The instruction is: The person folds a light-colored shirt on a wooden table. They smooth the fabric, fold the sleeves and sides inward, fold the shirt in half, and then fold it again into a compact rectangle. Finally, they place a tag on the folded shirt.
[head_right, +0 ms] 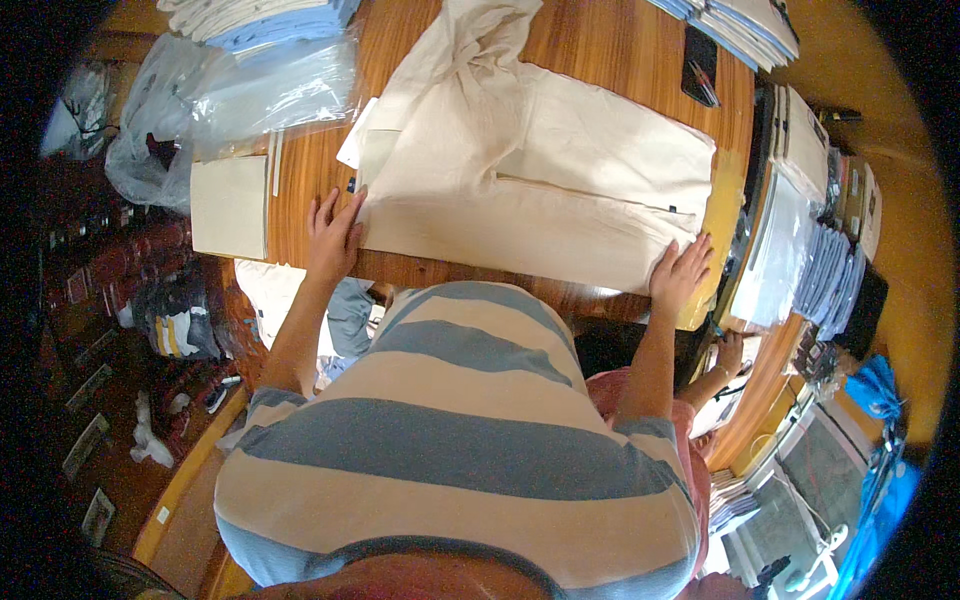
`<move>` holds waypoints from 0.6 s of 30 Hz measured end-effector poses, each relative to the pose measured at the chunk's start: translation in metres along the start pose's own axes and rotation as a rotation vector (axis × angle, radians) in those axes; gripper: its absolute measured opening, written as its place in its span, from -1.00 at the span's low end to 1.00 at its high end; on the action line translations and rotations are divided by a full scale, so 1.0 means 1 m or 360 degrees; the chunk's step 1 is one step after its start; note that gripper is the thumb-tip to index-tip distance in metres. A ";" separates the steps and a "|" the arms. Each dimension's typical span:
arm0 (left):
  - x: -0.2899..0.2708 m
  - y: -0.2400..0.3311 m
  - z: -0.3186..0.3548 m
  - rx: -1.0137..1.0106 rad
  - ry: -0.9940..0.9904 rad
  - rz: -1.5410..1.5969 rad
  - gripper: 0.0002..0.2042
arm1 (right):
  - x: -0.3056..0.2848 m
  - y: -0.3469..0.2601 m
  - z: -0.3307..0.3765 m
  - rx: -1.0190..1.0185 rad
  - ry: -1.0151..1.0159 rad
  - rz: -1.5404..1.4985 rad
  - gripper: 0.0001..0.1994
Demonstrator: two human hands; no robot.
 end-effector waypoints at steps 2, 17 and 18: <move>-0.004 0.006 0.003 -0.0026 -0.0015 -0.0016 -0.48 | 0.000 0.003 0.002 0.0038 -0.0050 0.0032 -0.26; -0.010 0.012 -0.084 0.0352 -0.0278 0.0242 -0.13 | 0.007 -0.373 -0.250 -0.0961 -0.0337 -0.0561 -0.56; -0.011 0.013 -0.082 0.0320 -0.0282 0.0264 -0.13 | 0.017 -0.407 -0.262 -0.1138 -0.0405 -0.0347 -0.55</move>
Point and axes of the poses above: each hand's wrist, its own z-axis away from the middle knuckle, its own x-axis out of the palm, y = z × x, the point moved 2 cm from there along -z, towards the middle knuckle, and after that the axes turned 2 degrees about -z, right-handed, at the moved point
